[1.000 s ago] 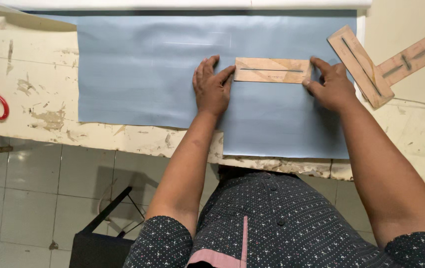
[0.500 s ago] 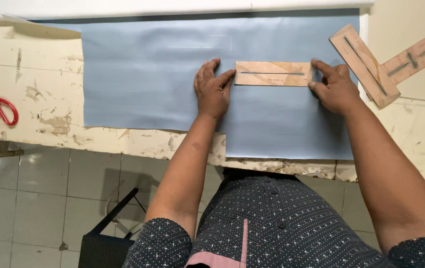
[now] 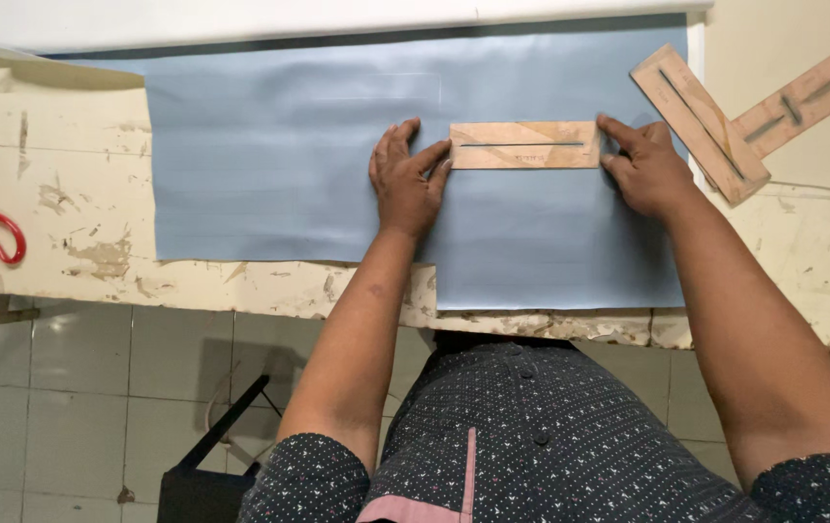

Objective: The person uses a wooden ruler and a marking tool to draw straight lines on a light blue fabric laid on a worktable. They repeatedly reposition the ruler and draw parallel lines across the fabric surface.

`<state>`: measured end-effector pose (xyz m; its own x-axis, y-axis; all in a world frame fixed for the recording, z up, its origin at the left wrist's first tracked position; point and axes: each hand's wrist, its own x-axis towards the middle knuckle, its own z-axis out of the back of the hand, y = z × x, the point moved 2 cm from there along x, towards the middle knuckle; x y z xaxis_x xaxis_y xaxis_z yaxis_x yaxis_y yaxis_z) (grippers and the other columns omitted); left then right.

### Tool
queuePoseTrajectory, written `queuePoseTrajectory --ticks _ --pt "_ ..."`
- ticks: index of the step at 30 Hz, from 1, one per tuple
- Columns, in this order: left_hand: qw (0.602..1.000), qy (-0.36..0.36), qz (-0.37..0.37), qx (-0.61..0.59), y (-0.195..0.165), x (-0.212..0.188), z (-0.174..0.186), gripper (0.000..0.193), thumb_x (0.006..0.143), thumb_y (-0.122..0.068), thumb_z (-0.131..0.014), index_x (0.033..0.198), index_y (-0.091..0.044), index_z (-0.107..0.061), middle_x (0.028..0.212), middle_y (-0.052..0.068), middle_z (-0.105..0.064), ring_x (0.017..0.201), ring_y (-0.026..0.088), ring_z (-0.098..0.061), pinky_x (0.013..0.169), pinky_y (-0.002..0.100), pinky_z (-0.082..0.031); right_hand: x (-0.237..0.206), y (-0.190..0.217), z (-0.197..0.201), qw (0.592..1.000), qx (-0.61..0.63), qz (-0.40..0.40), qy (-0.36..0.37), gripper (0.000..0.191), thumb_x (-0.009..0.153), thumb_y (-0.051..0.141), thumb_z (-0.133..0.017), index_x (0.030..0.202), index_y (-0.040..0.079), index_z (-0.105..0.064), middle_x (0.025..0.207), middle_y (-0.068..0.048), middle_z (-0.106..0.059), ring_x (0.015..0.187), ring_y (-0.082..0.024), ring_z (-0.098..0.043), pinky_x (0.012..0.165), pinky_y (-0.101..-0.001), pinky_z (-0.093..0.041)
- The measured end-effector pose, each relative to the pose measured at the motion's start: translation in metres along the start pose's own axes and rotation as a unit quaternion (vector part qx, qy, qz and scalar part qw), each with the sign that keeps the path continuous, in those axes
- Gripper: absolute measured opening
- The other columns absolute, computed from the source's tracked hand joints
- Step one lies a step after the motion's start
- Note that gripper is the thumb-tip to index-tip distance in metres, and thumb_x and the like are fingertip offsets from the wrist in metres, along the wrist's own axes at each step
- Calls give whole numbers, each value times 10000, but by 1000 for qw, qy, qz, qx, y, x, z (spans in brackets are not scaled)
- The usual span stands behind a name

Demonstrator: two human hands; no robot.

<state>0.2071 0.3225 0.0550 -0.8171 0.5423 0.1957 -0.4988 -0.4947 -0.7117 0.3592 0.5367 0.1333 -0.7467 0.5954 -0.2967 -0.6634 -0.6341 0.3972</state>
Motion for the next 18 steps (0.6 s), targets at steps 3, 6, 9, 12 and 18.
queuePoseTrajectory --ticks 3,6,9,12,18 --pt "1000 -6 -10 3 2 -1 0 234 908 -284 -764 1136 -258 -806 1499 66 -512 1477 323 -331 1232 502 -193 -2 3 0 1000 -6 -2 1 575 989 312 -610 1552 375 -504 1258 -124 -486 1156 -291 -550 1038 -388 -438" --pt "1000 -12 -18 1 4 -1 -1 229 914 -277 -765 1138 -259 -806 1497 72 -515 1474 334 -331 1226 507 -197 -2 5 1 1000 -3 -7 -3 567 991 320 -613 1544 384 -502 1257 -122 -479 1143 -288 -552 1038 -383 -435" --pt "1000 -16 -21 -1 7 -2 -1 230 918 -267 -763 1144 -264 -805 1494 73 -521 1474 337 -336 1230 511 -203 -3 9 1 1000 1 -9 -3 564 994 314 -608 1543 390 -501 1255 -117 -479 1139 -280 -554 1038 -378 -437" --pt "999 -18 -26 0 7 -3 -3 230 925 -262 -763 1151 -267 -802 1494 75 -523 1475 336 -344 1235 514 -207 -4 8 1 1000 1 -24 3 561 995 314 -606 1539 395 -499 1258 -108 -478 1135 -275 -557 1028 -378 -441" --pt "999 -19 -31 -1 9 -3 -4 242 916 -258 -762 1155 -261 -799 1490 85 -522 1466 346 -341 1225 516 -211 -6 9 2 1000 -1 -25 5 554 999 327 -605 1540 386 -501 1260 -106 -480 1121 -273 -565 1017 -385 -452"
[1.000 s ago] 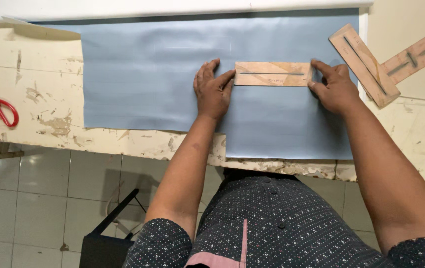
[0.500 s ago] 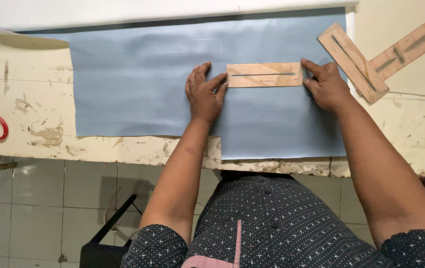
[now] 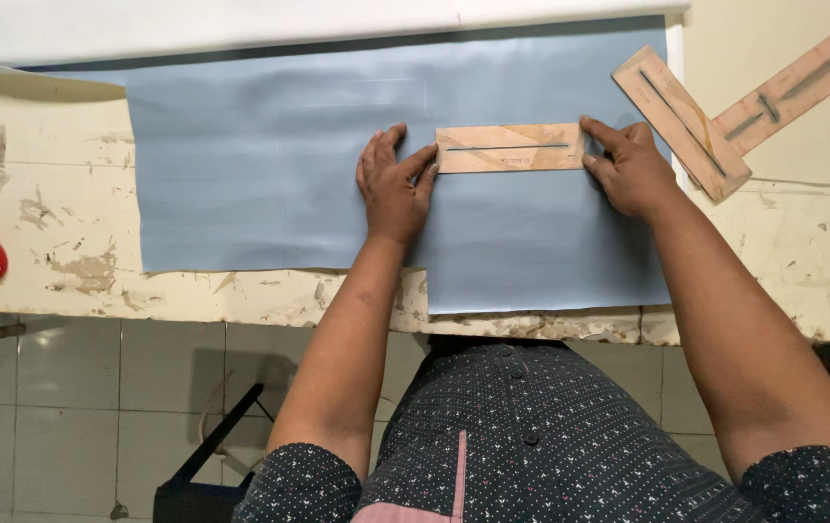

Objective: The person uses a wooden ruler and a marking tool to draw straight lines on a light blue fabric laid on a worktable. They repeatedly reposition the ruler and draw parallel lines across the fabric surface.

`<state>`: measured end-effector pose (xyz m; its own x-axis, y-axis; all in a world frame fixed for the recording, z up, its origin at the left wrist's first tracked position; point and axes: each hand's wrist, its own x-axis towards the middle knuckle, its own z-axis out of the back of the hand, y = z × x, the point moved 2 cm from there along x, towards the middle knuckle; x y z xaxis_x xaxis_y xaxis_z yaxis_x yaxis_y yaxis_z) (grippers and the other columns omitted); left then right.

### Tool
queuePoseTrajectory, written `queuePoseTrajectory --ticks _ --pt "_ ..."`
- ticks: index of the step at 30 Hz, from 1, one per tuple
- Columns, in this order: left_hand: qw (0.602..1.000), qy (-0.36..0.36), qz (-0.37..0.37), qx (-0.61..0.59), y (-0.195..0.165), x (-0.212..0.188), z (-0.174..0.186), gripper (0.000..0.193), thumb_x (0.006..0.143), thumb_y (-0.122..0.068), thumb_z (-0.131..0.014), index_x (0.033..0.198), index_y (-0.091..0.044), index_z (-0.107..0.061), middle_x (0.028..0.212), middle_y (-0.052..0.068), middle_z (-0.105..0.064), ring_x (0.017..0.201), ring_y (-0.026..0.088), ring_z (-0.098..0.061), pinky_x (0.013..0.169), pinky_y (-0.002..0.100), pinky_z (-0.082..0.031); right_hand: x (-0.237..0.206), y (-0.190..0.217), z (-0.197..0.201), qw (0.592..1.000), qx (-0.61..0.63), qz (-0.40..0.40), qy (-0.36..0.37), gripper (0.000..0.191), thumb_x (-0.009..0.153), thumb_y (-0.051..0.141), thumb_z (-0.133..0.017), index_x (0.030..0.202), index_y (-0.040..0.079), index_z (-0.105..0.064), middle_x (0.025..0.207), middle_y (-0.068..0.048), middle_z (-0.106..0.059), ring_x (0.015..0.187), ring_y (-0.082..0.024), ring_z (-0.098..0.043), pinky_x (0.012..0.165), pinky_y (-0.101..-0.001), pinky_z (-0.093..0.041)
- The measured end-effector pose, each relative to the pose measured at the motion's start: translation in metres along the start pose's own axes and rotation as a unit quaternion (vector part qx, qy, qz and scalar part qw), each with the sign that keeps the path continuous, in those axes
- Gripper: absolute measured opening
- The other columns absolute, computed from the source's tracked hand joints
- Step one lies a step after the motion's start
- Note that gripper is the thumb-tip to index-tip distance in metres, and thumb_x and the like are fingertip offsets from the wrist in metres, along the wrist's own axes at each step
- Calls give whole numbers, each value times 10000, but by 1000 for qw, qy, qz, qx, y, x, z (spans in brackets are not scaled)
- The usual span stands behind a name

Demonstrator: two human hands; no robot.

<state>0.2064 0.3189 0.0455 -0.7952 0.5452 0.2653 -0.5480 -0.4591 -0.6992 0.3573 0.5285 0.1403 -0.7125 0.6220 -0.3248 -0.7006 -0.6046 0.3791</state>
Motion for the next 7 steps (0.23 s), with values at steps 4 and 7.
queuePoseTrajectory --ticks 4,7 --pt "1000 9 7 3 0 0 -2 228 933 -257 -760 1157 -269 -800 1506 83 -515 1478 348 -331 1235 520 -200 -1 -2 -1 1000 -2 -6 1 554 1003 333 -605 1544 389 -499 1259 -103 -485 1113 -266 -571 1021 -386 -452" --pt "1000 10 10 15 3 2 -2 224 969 -240 -741 1179 -284 -803 1526 67 -518 1503 332 -341 1265 513 -201 1 0 -2 1000 12 -6 -5 559 1000 329 -626 1545 392 -514 1261 -104 -485 1116 -257 -579 1027 -378 -464"
